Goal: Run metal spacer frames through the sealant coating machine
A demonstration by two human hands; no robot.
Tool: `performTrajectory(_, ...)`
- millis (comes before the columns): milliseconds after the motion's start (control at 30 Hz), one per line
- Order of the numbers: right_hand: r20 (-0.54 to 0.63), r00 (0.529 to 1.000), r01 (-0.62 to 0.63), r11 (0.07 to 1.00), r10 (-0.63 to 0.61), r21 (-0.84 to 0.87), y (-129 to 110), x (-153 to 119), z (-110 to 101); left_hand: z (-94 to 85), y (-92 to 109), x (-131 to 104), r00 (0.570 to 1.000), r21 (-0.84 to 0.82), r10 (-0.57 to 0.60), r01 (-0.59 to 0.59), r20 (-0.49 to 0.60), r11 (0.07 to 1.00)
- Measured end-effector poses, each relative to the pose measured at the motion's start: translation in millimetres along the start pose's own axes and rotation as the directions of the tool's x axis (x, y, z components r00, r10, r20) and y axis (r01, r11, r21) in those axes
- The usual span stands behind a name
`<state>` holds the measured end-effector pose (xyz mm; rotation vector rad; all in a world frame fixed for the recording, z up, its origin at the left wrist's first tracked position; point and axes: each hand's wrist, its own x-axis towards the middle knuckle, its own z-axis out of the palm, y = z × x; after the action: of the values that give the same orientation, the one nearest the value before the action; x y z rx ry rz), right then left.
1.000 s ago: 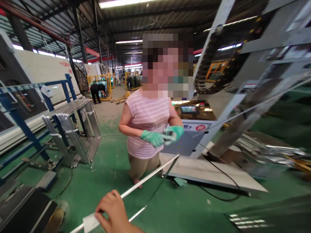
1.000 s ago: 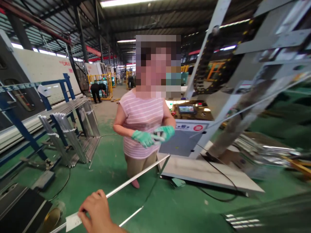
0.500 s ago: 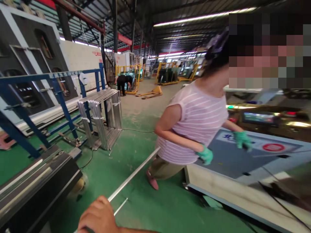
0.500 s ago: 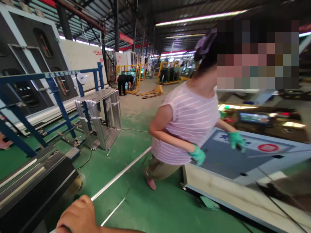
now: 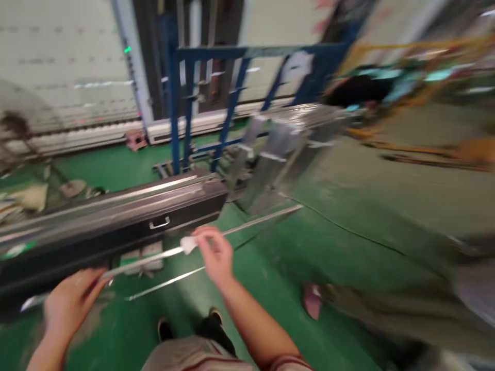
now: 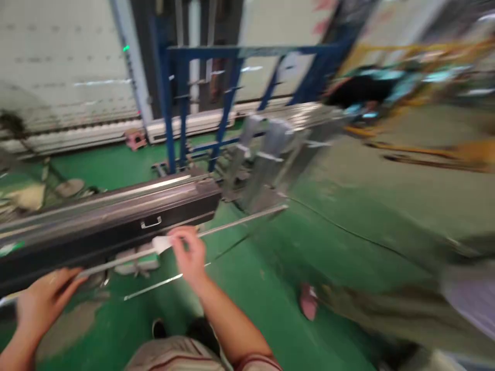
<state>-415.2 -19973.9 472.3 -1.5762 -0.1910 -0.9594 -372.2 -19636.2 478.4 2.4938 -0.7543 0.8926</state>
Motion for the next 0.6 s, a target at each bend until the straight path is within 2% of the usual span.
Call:
performTrajectory(67, -0.022, 0.996, 0.084, 0.996, -0.083, 0.035, 20, 0, 36, -5.5, -48, -15, 0.991, 0.100, 0.001, -0.015, 0.137, 0.995)
performTrajectory(100, 0.017, 0.991, 0.132, 0.989, -0.133, 0.062, 32, -3, 52, -3.7, -69, -16, 0.986, 0.117, -0.023, 0.004, 0.165, 0.993)
performTrajectory(167, 0.186, 0.968, 0.150, 0.982, -0.170, 0.115, 58, -19, 79, 3.4, -106, -9, 0.975, 0.128, -0.081, 0.055, 0.205, 0.990)
performTrajectory(200, 0.299, 0.943, 0.112, 0.986, -0.144, 0.122, 73, -31, 92, 7.0, -122, -4, 0.968, 0.127, -0.110, 0.083, 0.224, 0.988)
performTrajectory(267, 0.482, 0.876, -0.029, 0.998, -0.004, 0.061, 108, -58, 118, 12.2, -146, 4, 0.953, 0.109, -0.149, 0.124, 0.263, 0.986)
performTrajectory(300, 0.528, 0.844, -0.110, 0.994, 0.093, 0.001, 129, -71, 131, 13.6, -156, 6, 0.948, 0.095, -0.160, 0.138, 0.274, 0.986)
performTrajectory(400, 0.536, 0.766, -0.317, 0.934, 0.356, -0.167, 194, -100, 180, 12.4, -184, 9, 0.948, 0.054, -0.171, 0.162, 0.269, 0.985)
performTrajectory(500, 0.520, 0.730, -0.383, 0.896, 0.443, -0.225, 245, -105, 247, 2.3, -217, 7, 0.952, 0.023, -0.188, 0.188, 0.243, 0.982)
performTrajectory(600, 0.574, 0.740, -0.300, 0.936, 0.351, -0.185, 272, -96, 338, -13.5, -262, 0, 0.955, 0.006, -0.173, 0.177, 0.241, 0.984)
